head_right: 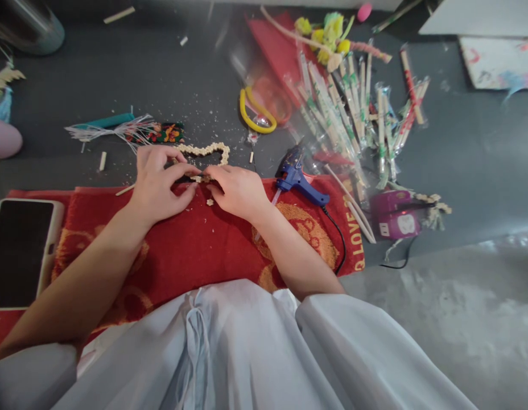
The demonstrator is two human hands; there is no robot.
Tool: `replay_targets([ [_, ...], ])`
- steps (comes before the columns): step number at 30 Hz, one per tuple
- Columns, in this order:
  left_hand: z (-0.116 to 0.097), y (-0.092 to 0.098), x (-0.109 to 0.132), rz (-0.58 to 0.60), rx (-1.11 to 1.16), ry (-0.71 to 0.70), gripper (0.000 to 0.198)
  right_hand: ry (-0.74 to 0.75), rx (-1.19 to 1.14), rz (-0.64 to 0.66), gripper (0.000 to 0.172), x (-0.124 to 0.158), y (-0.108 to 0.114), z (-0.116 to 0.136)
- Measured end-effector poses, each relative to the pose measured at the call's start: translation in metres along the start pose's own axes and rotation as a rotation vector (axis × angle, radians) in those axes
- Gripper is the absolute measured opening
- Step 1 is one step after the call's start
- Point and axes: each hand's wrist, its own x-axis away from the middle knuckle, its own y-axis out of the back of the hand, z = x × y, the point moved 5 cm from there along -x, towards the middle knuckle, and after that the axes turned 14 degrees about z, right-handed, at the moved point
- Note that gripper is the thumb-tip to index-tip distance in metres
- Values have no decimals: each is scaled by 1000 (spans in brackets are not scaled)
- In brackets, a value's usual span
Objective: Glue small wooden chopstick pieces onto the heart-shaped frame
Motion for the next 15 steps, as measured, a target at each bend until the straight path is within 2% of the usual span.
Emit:
replay_targets([
  [15,0,-1,-1,0,8,-8,18,-4,12,-12,25,-2,-2,-1],
])
